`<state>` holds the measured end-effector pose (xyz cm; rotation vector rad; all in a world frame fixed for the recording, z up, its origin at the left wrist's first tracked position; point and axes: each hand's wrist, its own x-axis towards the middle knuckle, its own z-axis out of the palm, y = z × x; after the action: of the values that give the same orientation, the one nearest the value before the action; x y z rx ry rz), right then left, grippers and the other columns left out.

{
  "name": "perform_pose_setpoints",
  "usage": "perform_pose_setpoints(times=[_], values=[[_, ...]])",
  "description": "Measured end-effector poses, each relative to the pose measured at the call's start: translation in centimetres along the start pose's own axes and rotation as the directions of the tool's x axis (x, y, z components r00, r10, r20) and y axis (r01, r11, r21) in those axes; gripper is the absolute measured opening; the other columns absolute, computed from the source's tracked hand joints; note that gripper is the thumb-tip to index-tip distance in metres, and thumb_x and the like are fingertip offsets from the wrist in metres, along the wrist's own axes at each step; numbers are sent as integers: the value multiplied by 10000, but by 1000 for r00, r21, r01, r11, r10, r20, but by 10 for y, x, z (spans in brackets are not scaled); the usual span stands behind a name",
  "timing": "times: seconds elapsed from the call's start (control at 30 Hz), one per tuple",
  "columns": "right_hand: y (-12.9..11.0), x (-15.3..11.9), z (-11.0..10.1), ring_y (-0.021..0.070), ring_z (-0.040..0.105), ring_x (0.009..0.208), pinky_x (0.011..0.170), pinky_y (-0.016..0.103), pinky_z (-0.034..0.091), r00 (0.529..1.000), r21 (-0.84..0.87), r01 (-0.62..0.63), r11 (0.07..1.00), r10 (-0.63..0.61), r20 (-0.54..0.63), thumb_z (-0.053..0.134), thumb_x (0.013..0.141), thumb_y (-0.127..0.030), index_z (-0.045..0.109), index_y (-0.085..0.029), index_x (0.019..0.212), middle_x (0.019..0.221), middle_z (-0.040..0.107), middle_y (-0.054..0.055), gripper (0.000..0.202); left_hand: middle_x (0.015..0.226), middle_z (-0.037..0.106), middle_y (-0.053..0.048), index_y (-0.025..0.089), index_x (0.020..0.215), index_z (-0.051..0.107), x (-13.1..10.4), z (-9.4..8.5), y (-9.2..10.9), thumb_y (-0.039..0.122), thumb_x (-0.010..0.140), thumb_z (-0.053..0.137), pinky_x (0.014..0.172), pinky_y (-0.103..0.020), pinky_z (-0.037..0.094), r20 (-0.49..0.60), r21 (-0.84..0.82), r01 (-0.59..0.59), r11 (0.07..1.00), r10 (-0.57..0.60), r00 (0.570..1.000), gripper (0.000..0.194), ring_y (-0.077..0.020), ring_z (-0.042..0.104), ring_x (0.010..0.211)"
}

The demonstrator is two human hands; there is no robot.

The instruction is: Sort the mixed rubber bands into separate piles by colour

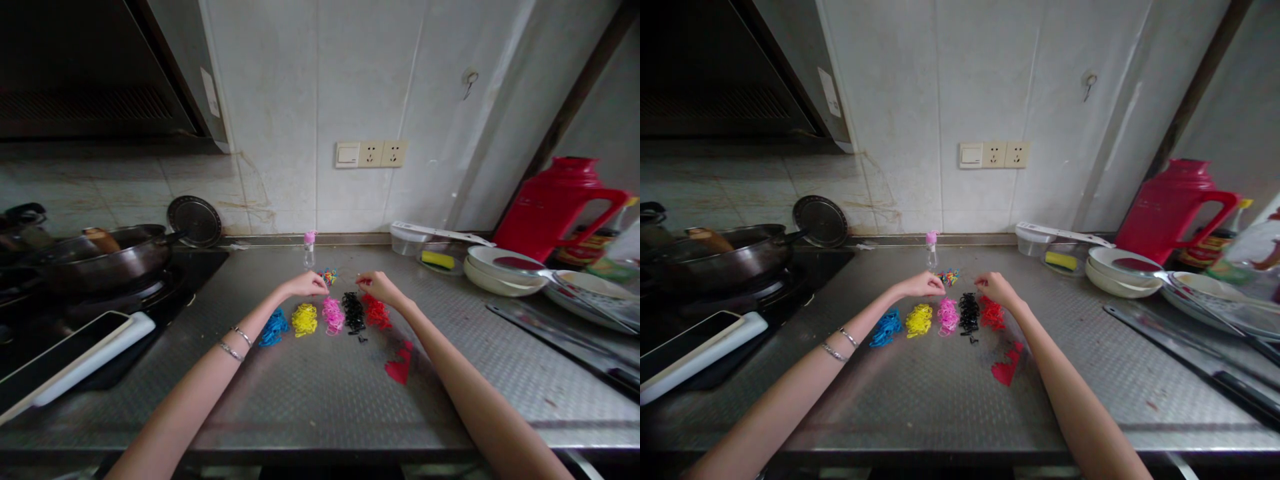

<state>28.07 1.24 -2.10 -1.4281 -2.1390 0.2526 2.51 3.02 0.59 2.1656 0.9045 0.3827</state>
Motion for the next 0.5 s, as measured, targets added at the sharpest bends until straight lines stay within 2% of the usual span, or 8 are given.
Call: perform_pose_setpoints(times=[0.1, 0.17, 0.23, 0.33, 0.43, 0.5], values=[[-2, 0, 0, 145, 593, 707, 674, 208, 427, 1000, -7, -15, 1000, 15, 5, 480, 670, -168, 678, -166, 823, 781, 676, 41, 250, 528, 545, -5, 81, 758, 658, -3, -14, -13, 363, 674, 547, 432, -189, 264, -150, -30, 54, 998, -58, 987, 314, -67, 389, 444], [-4, -1, 1, 148, 593, 720, 675, 210, 427, 1000, -14, -19, 1000, 19, 7, 478, 671, -165, 678, -168, 823, 784, 675, 41, 251, 541, 562, -15, 80, 736, 658, -5, -21, -26, 336, 653, 566, 446, -191, 282, -272, -40, 106, 994, -112, 956, 285, -75, 413, 460], [-7, -1, 1, 150, 593, 726, 675, 210, 426, 1000, -16, -16, 1000, 17, 6, 477, 672, -164, 678, -167, 824, 791, 674, 42, 253, 581, 591, -29, 81, 709, 655, -6, -24, -38, 294, 621, 589, 474, -194, 315, -345, -56, 137, 989, -148, 927, 240, -87, 453, 498], [-11, -2, 0, 148, 595, 729, 686, 208, 425, 1000, -11, 0, 1000, 0, 7, 477, 675, -162, 679, -165, 824, 809, 676, 46, 252, 585, 599, -31, 84, 697, 648, -6, -21, -49, 290, 596, 602, 469, -194, 324, -314, -64, 162, 985, -174, 933, 234, -91, 466, 496], [-13, -3, 0, 146, 596, 739, 700, 207, 425, 1000, 0, 20, 1000, -20, 17, 473, 678, -149, 681, -168, 822, 829, 676, 47, 254, 539, 576, -12, 88, 717, 643, -4, -15, -50, 323, 584, 615, 434, -189, 300, -224, -54, 159, 986, -167, 960, 271, -83, 442, 448], [-14, -4, -1, 147, 596, 748, 709, 210, 424, 1000, 4, 25, 1000, -25, 17, 471, 677, -140, 681, -169, 822, 836, 676, 47, 257, 509, 556, 0, 89, 728, 639, -2, -12, -49, 322, 580, 617, 421, -185, 288, -205, -48, 162, 986, -169, 964, 276, -79, 431, 431]])
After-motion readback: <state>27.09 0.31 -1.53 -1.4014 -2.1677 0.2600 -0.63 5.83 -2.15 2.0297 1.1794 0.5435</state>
